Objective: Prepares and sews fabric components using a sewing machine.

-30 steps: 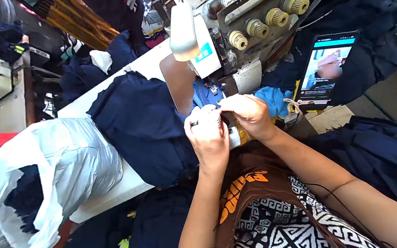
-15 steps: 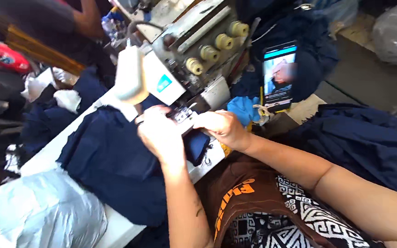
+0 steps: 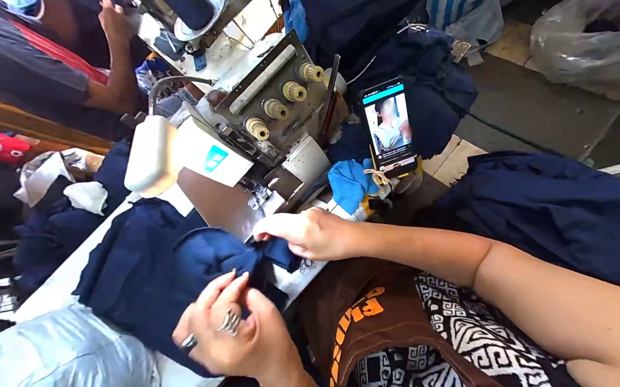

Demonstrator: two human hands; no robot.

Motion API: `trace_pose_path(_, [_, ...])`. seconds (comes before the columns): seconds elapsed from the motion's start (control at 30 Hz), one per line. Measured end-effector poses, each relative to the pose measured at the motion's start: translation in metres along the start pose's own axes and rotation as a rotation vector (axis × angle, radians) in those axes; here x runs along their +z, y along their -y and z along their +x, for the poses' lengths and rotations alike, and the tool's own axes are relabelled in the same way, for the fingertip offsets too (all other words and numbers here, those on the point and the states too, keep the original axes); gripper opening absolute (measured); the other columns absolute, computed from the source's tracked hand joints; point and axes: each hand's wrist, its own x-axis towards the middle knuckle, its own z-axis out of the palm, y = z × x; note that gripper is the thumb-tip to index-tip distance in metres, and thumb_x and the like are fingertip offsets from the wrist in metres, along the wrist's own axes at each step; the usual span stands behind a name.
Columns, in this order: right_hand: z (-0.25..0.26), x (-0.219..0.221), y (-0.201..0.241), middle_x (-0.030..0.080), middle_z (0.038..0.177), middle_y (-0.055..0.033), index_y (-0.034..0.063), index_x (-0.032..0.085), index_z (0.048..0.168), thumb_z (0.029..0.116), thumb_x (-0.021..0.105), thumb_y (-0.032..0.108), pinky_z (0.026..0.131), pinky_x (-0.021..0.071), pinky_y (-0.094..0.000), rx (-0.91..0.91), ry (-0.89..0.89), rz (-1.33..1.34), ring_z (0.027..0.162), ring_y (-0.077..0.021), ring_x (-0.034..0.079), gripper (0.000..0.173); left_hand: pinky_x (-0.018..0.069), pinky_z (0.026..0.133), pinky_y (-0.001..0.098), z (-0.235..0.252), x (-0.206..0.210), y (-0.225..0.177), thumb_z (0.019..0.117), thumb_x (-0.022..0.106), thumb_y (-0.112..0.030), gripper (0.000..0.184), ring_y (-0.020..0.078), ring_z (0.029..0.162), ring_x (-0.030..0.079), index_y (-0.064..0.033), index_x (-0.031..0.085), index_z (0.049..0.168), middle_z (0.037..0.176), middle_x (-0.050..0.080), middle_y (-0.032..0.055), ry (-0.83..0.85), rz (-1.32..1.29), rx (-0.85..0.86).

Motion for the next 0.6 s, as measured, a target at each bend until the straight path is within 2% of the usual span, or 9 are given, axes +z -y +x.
trace_pose_path(0.13, [-0.01,-0.024,-0.025,0.073,0.107,-0.0116,0.0058,0.068,0.118,0.0942,0.06,-0.002,0.061,0.0589,-0.0468,0.142,-0.034,-0.338,0.073,-0.0273,0.072,0.026,0.0456,0.104,0.0467,-0.017,0.034,0.0,0.0903,0.062,-0.002,0.015,0.0312,0.103,0.069,-0.0021,0.077,0.09,0.098,0.075,0.0148,0.142,-0.054,0.045])
trace_pose_path(0.17, [-0.009,-0.027,-0.029,0.073,0.107,-0.0119,0.0073,0.067,0.117,0.0961,0.059,-0.001,0.062,0.059,-0.0471,0.17,-0.059,-0.428,0.072,-0.0285,0.071,0.024,0.0486,0.1,0.0436,-0.02,0.041,-0.001,0.0897,0.062,-0.002,0.014,0.0282,0.099,0.07,-0.0017,0.077,0.089,0.095,0.075,0.0134,0.157,-0.087,0.03])
trace_pose_path(0.23, [-0.005,-0.027,-0.027,0.071,0.104,-0.0137,0.0068,0.068,0.115,0.0959,0.06,-0.001,0.069,0.0591,-0.046,0.161,-0.129,-0.511,0.077,-0.0294,0.071,0.022,0.0527,0.083,0.0267,-0.016,0.037,-0.008,0.0864,0.059,0.001,0.014,0.0137,0.085,0.067,0.0004,0.073,0.085,0.087,0.072,0.0093,0.169,-0.237,-0.068])
trace_pose_path(0.3, [0.002,-0.018,-0.01,0.072,0.111,-0.0127,0.0074,0.072,0.116,0.093,0.063,0.0,0.084,0.0583,-0.0463,0.046,-0.191,-0.463,0.096,-0.0277,0.071,0.026,0.0515,0.071,0.0151,-0.005,0.012,-0.016,0.0865,0.051,0.004,0.015,0.001,0.08,0.062,-0.0004,0.065,0.085,0.086,0.066,0.0005,0.203,-0.547,-0.168])
trace_pose_path(0.37, [0.012,0.007,0.011,0.07,0.127,-0.009,0.0149,0.073,0.123,0.0919,0.066,0.002,0.1,0.0499,-0.0502,-0.133,-0.176,-0.39,0.121,-0.027,0.064,0.035,0.0527,0.078,0.0183,0.005,-0.026,-0.022,0.0938,0.049,0.001,0.021,0.0004,0.086,0.063,-0.0135,0.063,0.087,0.087,0.066,-0.009,0.26,-0.862,-0.194])
trace_pose_path(0.43, [0.02,0.038,0.031,0.058,0.149,-0.0053,0.0253,0.065,0.139,0.0916,0.066,0.003,0.115,0.0349,-0.0632,-0.256,-0.005,-0.305,0.142,-0.0314,0.049,0.053,0.0538,0.08,0.0215,0.01,-0.079,-0.029,0.1015,0.051,-0.013,0.02,0.003,0.085,0.064,-0.0199,0.063,0.087,0.086,0.064,-0.0104,0.329,-0.984,-0.161])
trace_pose_path(0.47, [0.023,0.053,0.038,0.056,0.152,-0.0043,0.027,0.062,0.142,0.0908,0.066,0.001,0.118,0.0274,-0.0668,-0.296,0.091,-0.264,0.147,-0.0326,0.043,0.058,0.0556,0.079,0.0227,0.011,-0.112,-0.028,0.1031,0.052,-0.019,0.021,0.0047,0.084,0.065,-0.0196,0.062,0.085,0.085,0.064,-0.0085,0.378,-0.993,-0.138])
trace_pose_path(0.53, [0.028,0.078,0.041,0.068,0.135,-0.0042,0.0222,0.069,0.131,0.0898,0.072,0.006,0.119,0.025,-0.0676,-0.368,0.22,-0.235,0.141,-0.0326,0.05,0.044,0.0565,0.074,0.0265,0.0,-0.197,-0.008,0.1016,0.057,-0.023,0.024,0.0102,0.08,0.068,-0.0131,0.064,0.081,0.082,0.068,-0.0007,0.515,-0.955,-0.131])
trace_pose_path(0.6, [0.029,0.092,0.04,0.075,0.103,-0.004,0.0149,0.075,0.108,0.093,0.069,0.012,0.116,0.0318,-0.0648,-0.427,0.391,-0.209,0.115,-0.0281,0.066,0.016,0.057,0.074,0.0311,-0.048,-0.303,0.016,0.1003,0.062,-0.026,0.022,0.0143,0.08,0.068,-0.0101,0.067,0.087,0.084,0.068,0.0033,0.529,-0.858,-0.319])
